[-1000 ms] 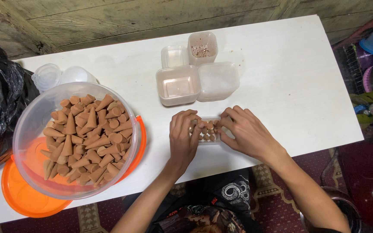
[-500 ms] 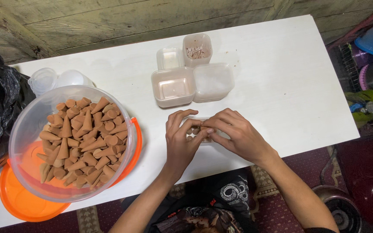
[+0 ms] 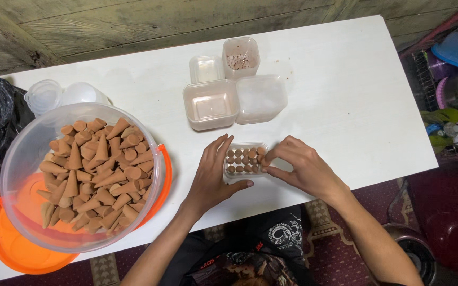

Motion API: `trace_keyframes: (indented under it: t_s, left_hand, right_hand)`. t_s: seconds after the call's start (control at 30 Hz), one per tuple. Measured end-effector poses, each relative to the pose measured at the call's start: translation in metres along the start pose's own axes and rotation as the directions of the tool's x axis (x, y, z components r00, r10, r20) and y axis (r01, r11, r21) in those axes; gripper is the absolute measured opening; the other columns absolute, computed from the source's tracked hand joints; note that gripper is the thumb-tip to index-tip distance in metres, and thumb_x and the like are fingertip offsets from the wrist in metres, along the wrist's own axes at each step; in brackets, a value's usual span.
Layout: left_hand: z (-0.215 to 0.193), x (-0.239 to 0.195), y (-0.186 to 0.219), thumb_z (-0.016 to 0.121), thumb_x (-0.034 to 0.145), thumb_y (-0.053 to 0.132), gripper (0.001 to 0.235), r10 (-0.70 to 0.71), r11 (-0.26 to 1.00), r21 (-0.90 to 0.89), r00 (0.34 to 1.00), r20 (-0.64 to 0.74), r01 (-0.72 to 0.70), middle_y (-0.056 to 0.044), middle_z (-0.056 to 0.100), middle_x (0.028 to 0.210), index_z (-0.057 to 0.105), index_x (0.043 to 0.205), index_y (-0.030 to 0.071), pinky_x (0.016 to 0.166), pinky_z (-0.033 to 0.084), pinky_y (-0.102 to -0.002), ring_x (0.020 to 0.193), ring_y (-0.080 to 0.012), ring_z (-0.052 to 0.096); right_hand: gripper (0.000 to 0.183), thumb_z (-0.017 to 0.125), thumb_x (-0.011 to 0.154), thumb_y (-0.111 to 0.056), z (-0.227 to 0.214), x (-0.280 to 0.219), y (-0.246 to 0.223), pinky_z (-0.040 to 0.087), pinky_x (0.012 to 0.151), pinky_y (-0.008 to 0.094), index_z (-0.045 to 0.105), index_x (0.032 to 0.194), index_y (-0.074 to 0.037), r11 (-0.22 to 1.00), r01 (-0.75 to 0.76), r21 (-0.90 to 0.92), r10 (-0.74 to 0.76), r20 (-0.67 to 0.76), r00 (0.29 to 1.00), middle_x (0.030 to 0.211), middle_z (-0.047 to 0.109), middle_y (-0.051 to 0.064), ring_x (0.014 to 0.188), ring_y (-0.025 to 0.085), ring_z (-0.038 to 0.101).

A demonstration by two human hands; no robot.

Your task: The person picks small brown cone-shaped clay pieces from a large transparent container and places them one by one into a small rectangular plastic container. The person continues this process, filling the small container with the clay pieces.

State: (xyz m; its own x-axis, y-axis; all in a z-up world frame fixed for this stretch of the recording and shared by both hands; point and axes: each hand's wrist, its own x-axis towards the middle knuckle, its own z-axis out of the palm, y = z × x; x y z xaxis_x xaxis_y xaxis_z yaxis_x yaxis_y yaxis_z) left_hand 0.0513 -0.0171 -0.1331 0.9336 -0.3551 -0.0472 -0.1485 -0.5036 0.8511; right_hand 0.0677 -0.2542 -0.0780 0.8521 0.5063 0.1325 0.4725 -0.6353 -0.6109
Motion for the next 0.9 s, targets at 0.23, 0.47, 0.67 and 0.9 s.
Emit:
trace_keyframes:
  t_s: [0.23,0.47,0.67,0.9]
  left_hand:
    - [0.005,0.001,-0.015,0.087,0.081,0.039,0.095,-0.036,0.999,0.019,0.999,0.031,0.035,-0.013,0.053,0.140,0.036,0.156,0.009,0.112,0.040,-0.053,0.138,-0.0330,0.046]
    - [0.005,0.000,-0.015,0.089,0.079,0.034,0.093,-0.050,0.999,-0.007,0.999,0.002,0.050,-0.011,0.056,0.137,0.040,0.155,0.011,0.111,0.042,-0.051,0.136,-0.0307,0.048]
    - [0.005,-0.002,-0.016,0.089,0.079,0.035,0.092,-0.034,0.999,-0.017,0.999,-0.019,0.034,-0.011,0.058,0.134,0.041,0.154,0.011,0.110,0.042,-0.051,0.134,-0.0306,0.049]
    - [0.005,-0.001,-0.018,0.088,0.080,0.033,0.091,-0.003,1.000,-0.025,1.000,-0.016,0.002,-0.013,0.058,0.133,0.040,0.155,0.010,0.110,0.042,-0.053,0.133,-0.0329,0.050]
  right_hand:
    - [0.014,0.084,0.080,-0.014,0.010,0.001,0.004,0.057,0.085,0.037,0.074,0.088,-0.018,0.998,-0.010,-0.055,0.016,0.115,0.993,0.080,0.076,-0.002,0.086,0.020,0.068]
    - [0.005,0.078,0.084,-0.015,0.009,0.005,0.004,0.055,0.083,0.033,0.074,0.087,-0.015,0.992,-0.019,-0.121,0.046,0.226,0.973,0.076,0.075,0.002,0.086,0.020,0.067]
    - [0.003,0.076,0.085,-0.015,0.008,0.009,0.004,0.055,0.082,0.032,0.073,0.087,-0.013,0.988,0.038,-0.152,0.007,0.284,0.959,0.073,0.073,0.004,0.084,0.020,0.066]
    - [0.004,0.074,0.085,-0.014,0.008,0.014,0.007,0.052,0.078,0.029,0.072,0.082,-0.013,0.941,0.238,-0.242,-0.148,0.337,0.930,0.067,0.068,0.002,0.085,0.018,0.063]
